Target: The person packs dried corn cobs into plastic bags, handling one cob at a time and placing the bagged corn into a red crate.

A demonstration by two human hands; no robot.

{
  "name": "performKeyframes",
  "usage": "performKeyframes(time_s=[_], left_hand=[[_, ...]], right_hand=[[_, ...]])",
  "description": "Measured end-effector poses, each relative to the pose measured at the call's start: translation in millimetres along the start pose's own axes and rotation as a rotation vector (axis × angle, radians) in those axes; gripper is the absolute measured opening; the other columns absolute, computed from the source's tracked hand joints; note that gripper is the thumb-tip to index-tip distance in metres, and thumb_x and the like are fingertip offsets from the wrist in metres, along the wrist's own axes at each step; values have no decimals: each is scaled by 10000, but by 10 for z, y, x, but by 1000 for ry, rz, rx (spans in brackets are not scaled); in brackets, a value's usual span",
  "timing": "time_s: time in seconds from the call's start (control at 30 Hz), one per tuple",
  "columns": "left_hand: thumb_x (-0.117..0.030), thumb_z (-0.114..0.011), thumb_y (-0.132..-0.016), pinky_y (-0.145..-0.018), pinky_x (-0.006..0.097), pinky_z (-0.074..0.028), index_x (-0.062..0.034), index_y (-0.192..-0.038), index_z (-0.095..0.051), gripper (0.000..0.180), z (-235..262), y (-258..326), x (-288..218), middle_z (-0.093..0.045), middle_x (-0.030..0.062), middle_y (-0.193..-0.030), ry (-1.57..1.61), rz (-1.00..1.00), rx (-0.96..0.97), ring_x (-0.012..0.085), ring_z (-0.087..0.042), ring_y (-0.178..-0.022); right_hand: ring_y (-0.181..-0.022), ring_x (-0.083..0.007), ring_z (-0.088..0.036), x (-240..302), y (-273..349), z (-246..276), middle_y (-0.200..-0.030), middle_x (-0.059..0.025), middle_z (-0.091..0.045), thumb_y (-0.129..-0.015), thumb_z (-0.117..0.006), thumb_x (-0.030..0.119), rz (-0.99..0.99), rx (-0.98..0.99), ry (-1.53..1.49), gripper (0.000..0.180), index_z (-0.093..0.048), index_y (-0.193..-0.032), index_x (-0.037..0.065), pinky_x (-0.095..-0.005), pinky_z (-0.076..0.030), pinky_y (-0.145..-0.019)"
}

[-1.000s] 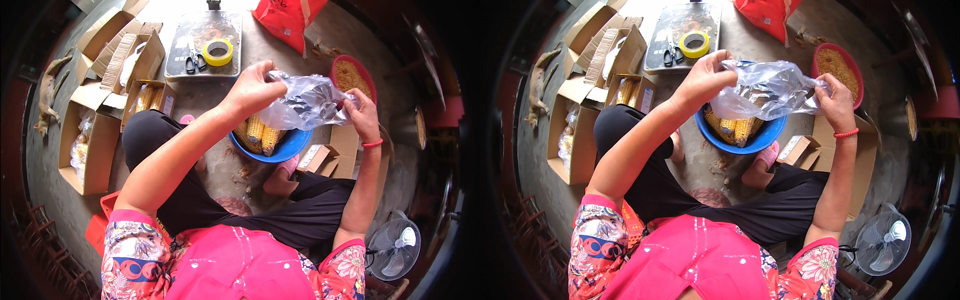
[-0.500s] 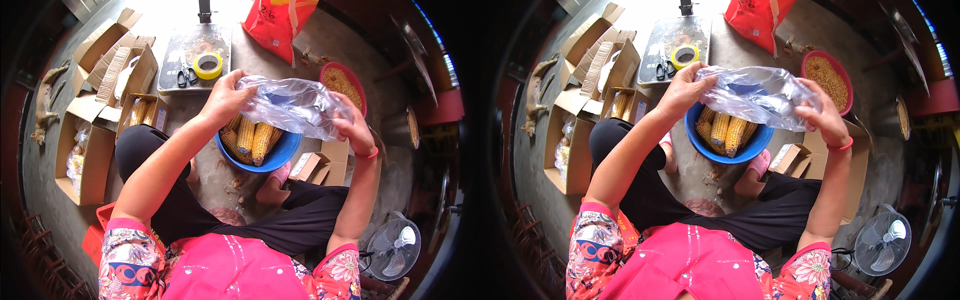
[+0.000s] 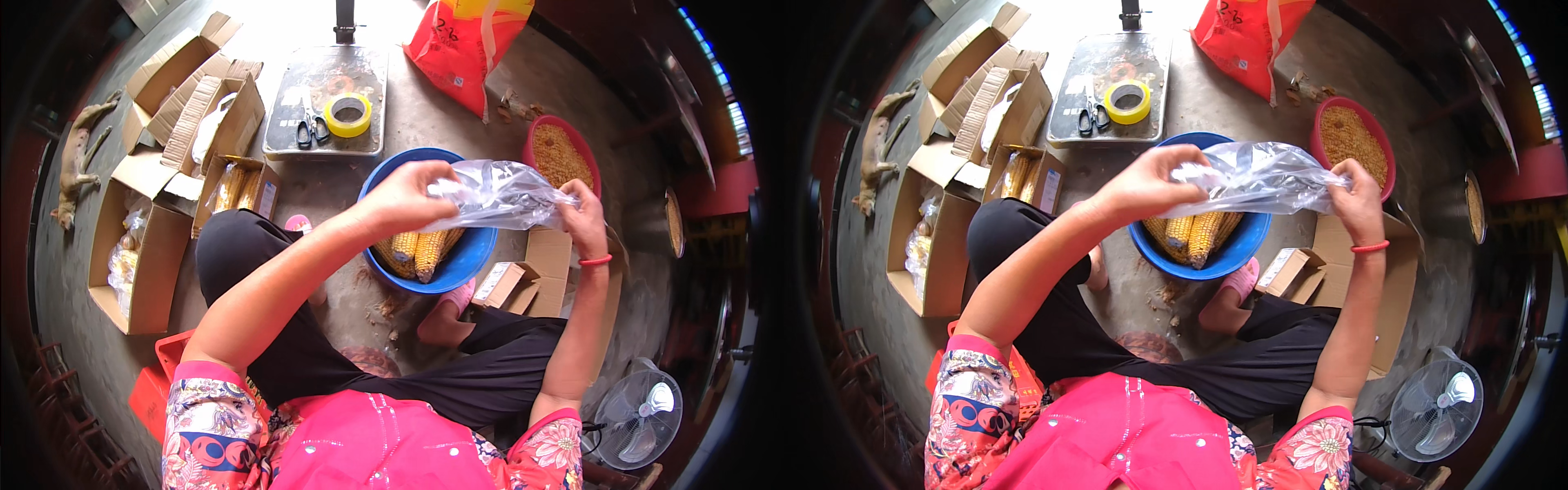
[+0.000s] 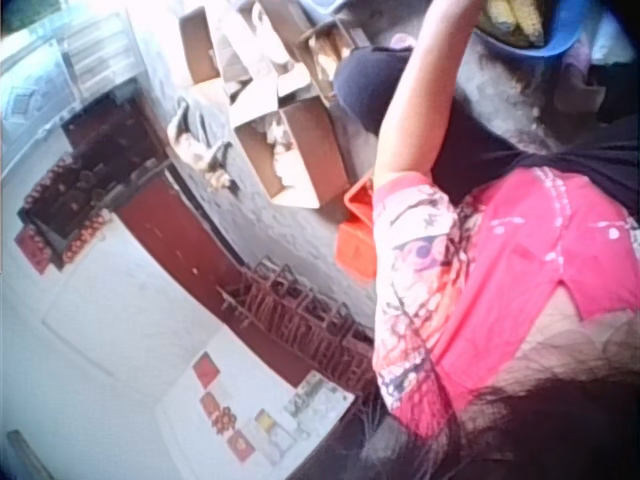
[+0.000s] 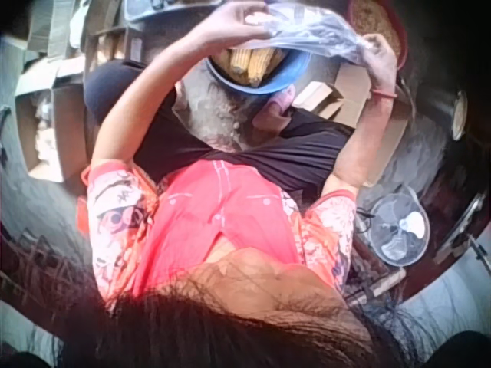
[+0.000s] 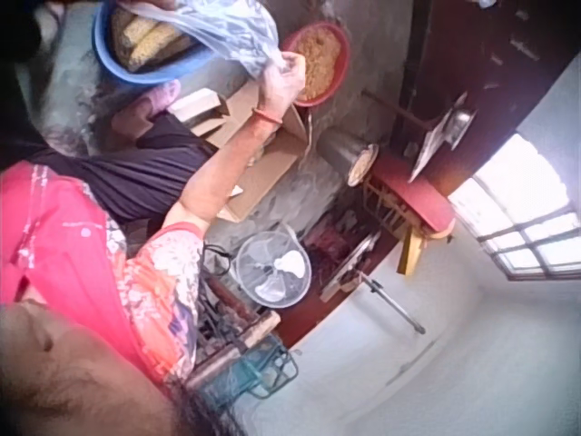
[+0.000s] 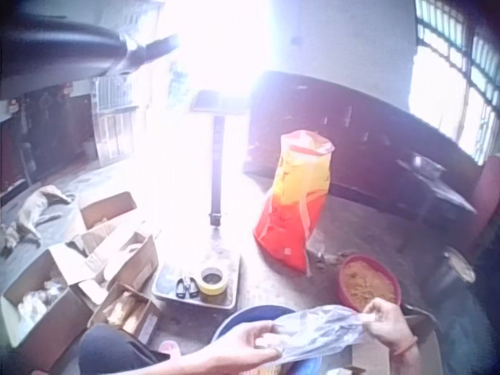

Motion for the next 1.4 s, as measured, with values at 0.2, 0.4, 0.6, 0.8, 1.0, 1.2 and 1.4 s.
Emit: performKeyframes(time_s=[0.2, 0.4, 0.6, 0.8, 1.0, 1.2, 1.4], left_hand=[[-195, -645, -819, -705, 216, -460, -2, -917, -627, 217, 37, -45, 75, -645, 40, -802, 13, -16, -95, 71, -582, -749], [-196, -638, -841, -395, 174, -298, -61, -881, -628, 141, 492, -9, -351, -543, -37, -629, 358, -262, -504, 14, -414, -452], [-200, -651, -841, -492, 169, -396, -8, -1039, -570, 288, 453, -40, -291, -603, -6, -757, 339, -318, -467, 20, -498, -578], [-154, -659, -812, -708, 250, -490, 68, -1015, -553, 319, 164, -177, -113, -631, 92, -896, 96, -273, -387, 103, -582, -806], [-161, -623, -707, -765, 393, -482, 22, -873, -626, 247, 67, -231, 5, -629, 223, -837, 0, -291, -387, 351, -619, -860], [-158, -637, -743, -703, 315, -486, 49, -925, -606, 277, 76, -231, -11, -644, 190, -802, -114, -333, -417, 204, -640, -782], [-153, -639, -738, -722, 370, -484, 2, -926, -620, 245, 233, -149, -28, -630, 217, -837, -209, -314, -532, 333, -629, -822]], right_hand=[[-1105, -209, -480, 452, 95, 184, -1237, -108, -478, -695, -738, 334, 221, 85, -568, 794, -364, -1349, 82, -329, -410, -943], [-939, -147, -581, 383, 21, 94, -1020, -96, -601, -823, -587, 58, 86, 323, -561, 292, -554, -1109, 10, -262, -455, -861], [-774, -160, -624, 514, 52, -1017, -826, -85, -642, -867, -554, 243, -271, 764, 28, 273, -602, -970, -5, -287, -503, -706], [-944, -417, -584, -453, 8, -2036, -971, -308, -596, -794, -543, 489, -295, 488, 520, 603, -518, -1033, -64, -449, -454, -847], [-974, -385, -591, -523, 187, -2475, -1028, -286, -596, -690, -691, 390, -334, 185, 327, 714, -429, -1166, -73, -404, -464, -857], [-831, -191, -608, -606, 93, -2283, -989, -105, -617, -777, -584, 145, -454, 183, -684, 345, -582, -1066, -43, -306, -493, -736], [-917, -192, -561, 363, 621, -1474, -1161, -148, -498, -764, -542, 119, -292, 558, -503, 705, -234, -1388, 8, -294, -484, -772]])
Point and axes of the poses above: each hand's wrist, its own y-axis away from the middle knuckle, its own z-axis out of the back of the hand, x = y × z, the point moved 1 cm from there along -y, towards the middle knuckle
